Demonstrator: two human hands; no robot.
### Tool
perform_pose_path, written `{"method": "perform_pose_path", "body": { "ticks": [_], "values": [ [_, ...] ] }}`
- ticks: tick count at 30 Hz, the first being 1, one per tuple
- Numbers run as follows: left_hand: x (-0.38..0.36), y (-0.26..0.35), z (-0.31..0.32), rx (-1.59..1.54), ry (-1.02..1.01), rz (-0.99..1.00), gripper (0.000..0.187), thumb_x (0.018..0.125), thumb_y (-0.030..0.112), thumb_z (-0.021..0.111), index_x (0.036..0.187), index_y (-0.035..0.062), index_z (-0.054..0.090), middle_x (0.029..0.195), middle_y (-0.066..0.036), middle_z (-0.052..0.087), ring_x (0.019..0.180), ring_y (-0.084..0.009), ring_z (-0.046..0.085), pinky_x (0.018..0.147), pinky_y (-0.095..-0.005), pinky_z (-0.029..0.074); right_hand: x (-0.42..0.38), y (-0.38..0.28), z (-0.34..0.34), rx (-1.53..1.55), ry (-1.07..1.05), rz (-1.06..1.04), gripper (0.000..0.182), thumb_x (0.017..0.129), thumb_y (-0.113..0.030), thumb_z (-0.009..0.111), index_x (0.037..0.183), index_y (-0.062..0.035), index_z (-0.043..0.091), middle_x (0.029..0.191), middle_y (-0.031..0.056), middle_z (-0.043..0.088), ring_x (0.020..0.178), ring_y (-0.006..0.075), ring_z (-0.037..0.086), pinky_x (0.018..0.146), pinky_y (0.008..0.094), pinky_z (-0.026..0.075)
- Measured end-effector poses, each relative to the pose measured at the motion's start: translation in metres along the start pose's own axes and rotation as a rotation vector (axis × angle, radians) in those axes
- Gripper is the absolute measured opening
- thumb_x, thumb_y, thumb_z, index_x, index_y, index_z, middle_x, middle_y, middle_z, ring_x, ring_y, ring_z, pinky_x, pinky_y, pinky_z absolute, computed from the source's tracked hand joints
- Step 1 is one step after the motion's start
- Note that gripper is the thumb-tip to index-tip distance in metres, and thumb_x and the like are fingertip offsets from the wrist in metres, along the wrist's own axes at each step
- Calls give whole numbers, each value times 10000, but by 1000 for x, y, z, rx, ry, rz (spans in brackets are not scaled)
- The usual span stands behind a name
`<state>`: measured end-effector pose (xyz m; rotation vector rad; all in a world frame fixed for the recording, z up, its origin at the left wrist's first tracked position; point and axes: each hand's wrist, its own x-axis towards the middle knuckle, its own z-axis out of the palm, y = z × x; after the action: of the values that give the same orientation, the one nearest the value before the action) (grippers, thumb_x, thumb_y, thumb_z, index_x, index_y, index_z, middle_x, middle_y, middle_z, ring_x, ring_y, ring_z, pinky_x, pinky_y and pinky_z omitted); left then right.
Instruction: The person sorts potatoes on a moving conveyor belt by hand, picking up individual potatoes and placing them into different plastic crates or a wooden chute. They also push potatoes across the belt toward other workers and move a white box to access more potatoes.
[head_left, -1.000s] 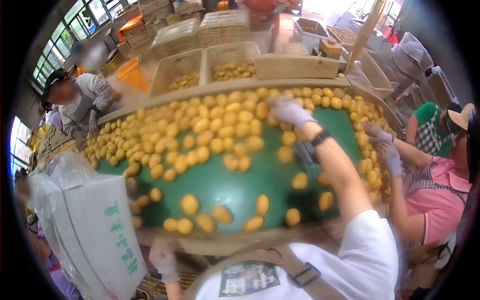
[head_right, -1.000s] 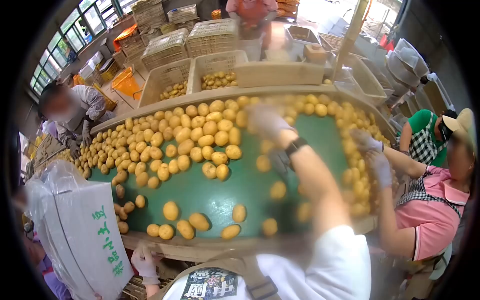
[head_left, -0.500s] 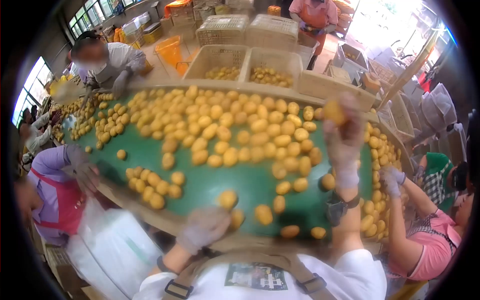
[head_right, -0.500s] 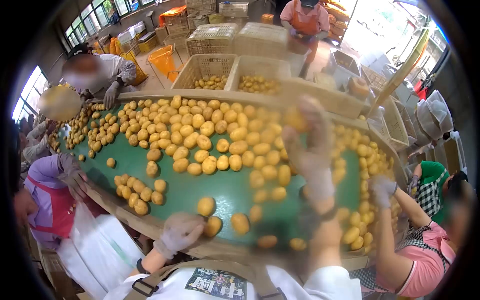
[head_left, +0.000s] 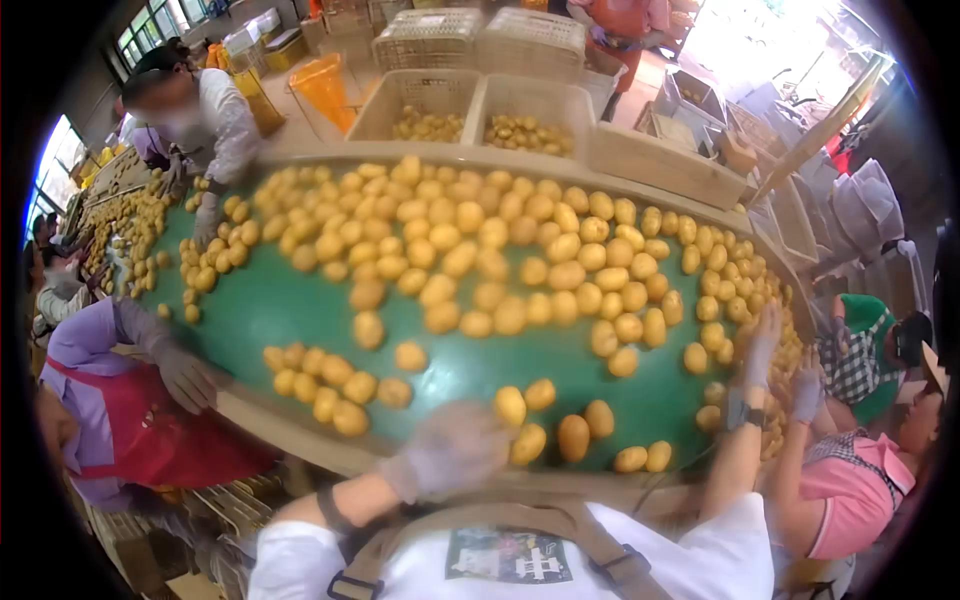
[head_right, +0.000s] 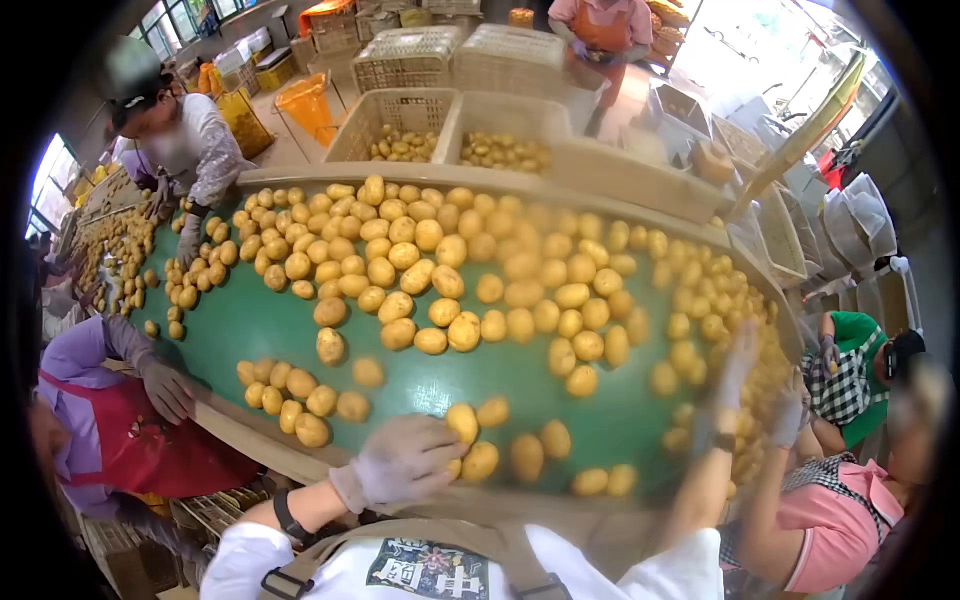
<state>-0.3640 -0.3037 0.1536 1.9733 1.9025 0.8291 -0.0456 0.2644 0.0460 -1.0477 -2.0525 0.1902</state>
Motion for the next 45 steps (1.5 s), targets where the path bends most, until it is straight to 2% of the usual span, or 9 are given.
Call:
{"method": "perform_pose_path", "body": {
  "ticks": [11, 18, 25, 30, 33, 37, 38, 39, 45],
  "values": [
    [91, 0, 30, 100, -507, 241, 401, 765, 304, 767, 1135, 166, 694, 1260, -138, 604, 1406, -465, 391, 1133, -698, 311, -29, -116, 51, 563, -330, 371, 472, 1080, -284, 492, 1439, 21, 519, 1506, 148, 506, 1405, 258, 441, 1190, 370, 323],
    [3, -71, 39, -26, 41, 144, 427, 729, 215, 686, 1157, 208, 683, 1104, -98, 635, 1165, -365, 547, 1066, -609, 403, -94, -337, 133, 897, -642, 226, 559, 1071, -266, 530, 1550, -14, 389, 1624, 133, 356, 1518, 256, 287, 1252, 399, 221],
    [-57, -127, -95, 685, -97, -391, 525, 720, 218, 707, 1242, 176, 669, 1163, -129, 651, 1145, -368, 568, 1148, -561, 336, -185, -607, 284, 1104, -783, -58, 709, 1043, -391, 533, 1631, -120, 244, 1693, 183, 182, 1573, 387, 98, 1277, 481, 80],
    [-282, -284, -211, 940, 30, -1039, 567, 748, 221, 718, 1300, 124, 629, 1348, -189, 582, 1288, -391, 514, 1090, -558, 390, -190, -756, 277, 1327, -1237, -217, 699, 957, -327, 610, 1575, -119, 356, 1386, 240, 509, 1263, 352, 497, 1052, 407, 423],
    [-263, -253, -265, 897, -188, -1540, 406, 849, 322, 683, 1215, 148, 662, 1171, -139, 694, 1100, -351, 643, 971, -484, 480, -103, -719, 142, 1346, -1553, -285, 591, 979, -321, 636, 1484, -49, 497, 1345, 184, 634, 1249, 278, 603, 1082, 368, 457],
    [-185, -217, -248, 1443, -587, -758, 242, 905, 223, 636, 1133, 303, 651, 1043, -25, 608, 962, -225, 624, 659, -462, 514, -75, -604, 142, 1329, -1175, -399, 544, 1006, -324, 595, 1479, -66, 516, 1337, 187, 640, 1251, 287, 606, 1080, 365, 467],
    [-167, -225, -236, 1658, -244, -486, 227, 903, 258, 558, 723, 130, 609, 671, -55, 611, 592, -227, 637, 487, -402, 501, -61, -553, 138, 1261, -1184, -226, 498, 1034, -314, 575, 1469, -77, 528, 1346, 159, 647, 1258, 277, 605, 1101, 362, 456],
    [-128, -205, -230, 1027, -127, -1033, 311, 923, 259, 543, 1136, 78, 678, 959, -194, 712, 918, -363, 699, 810, -471, 548, -33, -503, 118, 1249, -1250, 85, 469, 1041, -297, 570, 1462, -94, 539, 1348, 137, 640, 1288, 271, 579, 1107, 367, 446],
    [72, -136, -172, 829, 141, -151, 246, 811, 216, 722, 1023, 91, 707, 922, -100, 683, 881, -304, 652, 885, -429, 508, 52, -176, 24, 300, 47, 298, 349, 1036, -67, 500, 1370, 16, 559, 1287, 167, 645, 1201, 325, 606, 1050, 411, 502]
  ]
}}
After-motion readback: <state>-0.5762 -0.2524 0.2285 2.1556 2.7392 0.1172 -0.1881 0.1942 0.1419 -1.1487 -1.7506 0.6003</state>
